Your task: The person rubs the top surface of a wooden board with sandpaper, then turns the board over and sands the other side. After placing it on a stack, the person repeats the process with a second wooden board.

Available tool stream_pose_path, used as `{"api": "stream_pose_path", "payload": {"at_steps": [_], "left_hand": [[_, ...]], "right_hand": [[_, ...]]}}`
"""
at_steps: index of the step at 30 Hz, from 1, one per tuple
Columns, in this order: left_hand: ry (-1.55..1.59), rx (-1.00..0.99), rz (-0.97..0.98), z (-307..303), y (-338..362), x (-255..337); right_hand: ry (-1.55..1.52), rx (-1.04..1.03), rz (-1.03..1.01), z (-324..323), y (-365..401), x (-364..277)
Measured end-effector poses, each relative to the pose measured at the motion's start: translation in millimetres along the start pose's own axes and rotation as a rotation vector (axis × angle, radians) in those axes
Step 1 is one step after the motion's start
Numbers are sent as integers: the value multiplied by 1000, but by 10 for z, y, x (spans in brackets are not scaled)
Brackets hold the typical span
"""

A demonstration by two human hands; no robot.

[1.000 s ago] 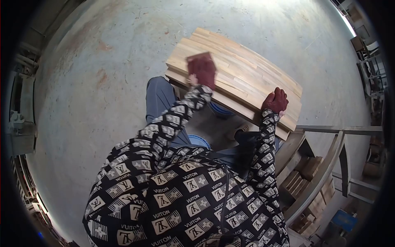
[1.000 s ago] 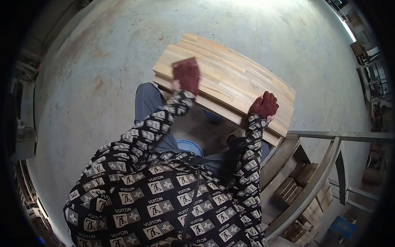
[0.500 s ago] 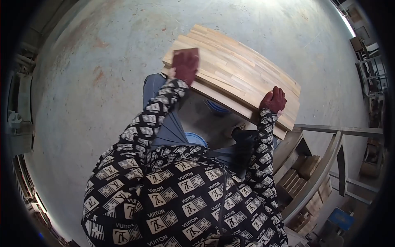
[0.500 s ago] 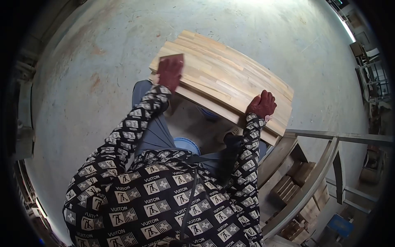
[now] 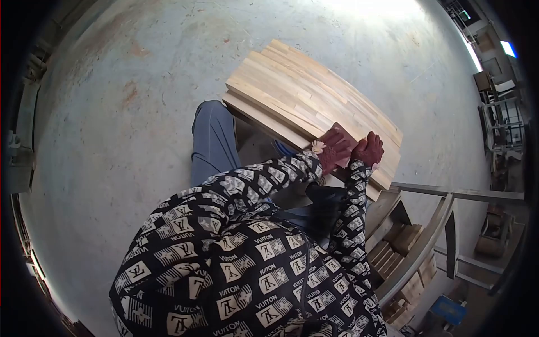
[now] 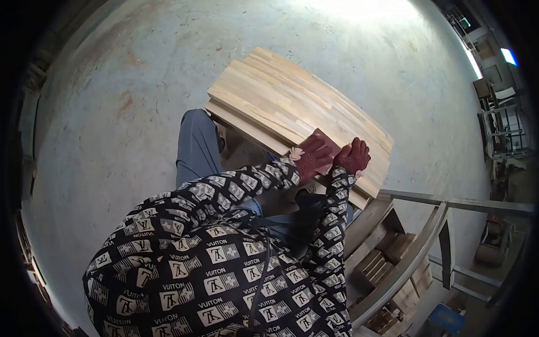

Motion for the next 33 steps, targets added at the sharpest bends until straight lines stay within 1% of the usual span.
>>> {"api": "stream_pose_path", "payload": {"at_steps": [1,2,4,5,6,7,8,9,10,12,13,14,15,16,17,18,19,20,21,23,24,25,26,27,28,30,31,32,33], "left_hand": [[-13,86,63,-56,29,-133],[-109,85,-44,-9,128,-398],[198,112,-351,-73,395,-1150],[-302,-225,-407,-770,278,-1181],[-426,20,-337,-765,560,-1700],[-543,-146,-466,-1205,503,-1861],[-610,-73,-489,-1526,597,-2022],[-678,3,-512,-1710,663,-2145],[-681,2,-506,-1774,595,-2130],[-600,87,-679,-1899,487,-2123],[-688,165,-705,-1655,395,-2118],[-639,189,-741,-1464,182,-1899],[-633,112,-629,-1151,39,-1714],[-507,259,-510,-557,-5,-1611],[100,241,-655,-21,-93,-1515],[-445,-67,-334,-2,-256,-843],[-268,9,-191,7,-327,-447],[-208,-33,-109,-53,-373,-143],[-100,-134,-106,185,-384,-142],[-45,-161,-29,-35,-416,-224],[-132,-131,-45,-30,-328,-366],[247,-36,-125,124,-271,-753],[-175,-298,-223,-220,-319,-1000],[227,130,-329,79,-82,-1653],[-120,44,-361,-570,-43,-1900],[-579,14,-524,-1098,210,-2521],[-577,23,-723,-1325,305,-2894],[-688,202,-602,-1857,322,-2412],[-700,155,-749,-1898,319,-2529]], "right_hand": [[-21,-12,15,-9,9,-25],[-4,7,18,-22,12,-45],[3,0,20,-6,18,-30],[15,-1,17,6,17,-21],[14,5,12,12,19,-10],[14,7,24,12,16,-3],[6,32,18,-3,13,-19],[-3,57,9,-21,8,-34],[-5,60,15,-26,14,-23],[0,48,19,-22,11,-27],[-4,51,17,-22,13,-46],[3,47,15,-18,17,-41],[14,43,11,-18,9,-28],[6,60,7,-26,6,-33],[14,61,-3,-37,6,-44],[9,36,11,-34,4,-43],[4,11,24,-23,1,-37],[-14,23,15,-15,5,-29],[1,5,-15,65,10,67],[-31,24,-10,12,7,12],[-24,26,-2,-10,7,-20],[-21,27,8,-26,-1,-49],[-6,-3,18,-20,-1,-45],[-11,-3,28,-23,-2,-58],[-13,8,23,-24,-1,-61],[-16,25,31,-55,-15,-51],[-23,45,25,-76,-22,-62],[-33,65,17,-71,-8,-79],[-42,63,22,-59,12,-86]]}}
Point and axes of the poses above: each hand's wrist, its own y-axis away from the middle knuckle, its own z-axis out of the palm, x = y × z, the point moved 4 cm from there along -y, towards the middle knuckle
